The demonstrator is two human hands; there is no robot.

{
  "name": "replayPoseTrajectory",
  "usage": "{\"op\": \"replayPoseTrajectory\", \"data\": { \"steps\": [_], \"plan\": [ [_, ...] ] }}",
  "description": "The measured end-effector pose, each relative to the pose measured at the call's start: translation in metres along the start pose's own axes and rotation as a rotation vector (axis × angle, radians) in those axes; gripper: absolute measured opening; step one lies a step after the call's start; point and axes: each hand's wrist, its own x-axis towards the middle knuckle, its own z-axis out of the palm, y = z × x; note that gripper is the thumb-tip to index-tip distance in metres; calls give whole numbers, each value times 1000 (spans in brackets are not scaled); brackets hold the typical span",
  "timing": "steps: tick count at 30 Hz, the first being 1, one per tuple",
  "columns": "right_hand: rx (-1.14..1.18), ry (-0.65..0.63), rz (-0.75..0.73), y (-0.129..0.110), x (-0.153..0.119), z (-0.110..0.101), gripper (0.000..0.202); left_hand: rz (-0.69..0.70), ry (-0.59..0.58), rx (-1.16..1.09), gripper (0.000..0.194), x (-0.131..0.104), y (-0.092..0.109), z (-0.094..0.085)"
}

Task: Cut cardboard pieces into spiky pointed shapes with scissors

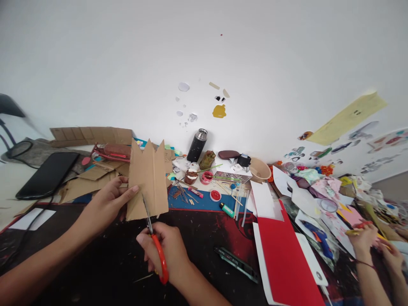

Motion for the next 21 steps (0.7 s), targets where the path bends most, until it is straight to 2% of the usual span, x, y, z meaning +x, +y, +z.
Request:
{"op": "replayPoseTrajectory", "data": {
  "steps": [9,14,21],
  "plan": [
    [0,2,25,-1,0,2,61,-33,-27,-10,65,6,1,-4],
    [-51,-31,44,-2,-2,2,60,16,59,-27,59,14,5,-15],
    [-3,-70,21,6,-1,4,70,22,82,-41,63,20,-4,-23]
  ]
}}
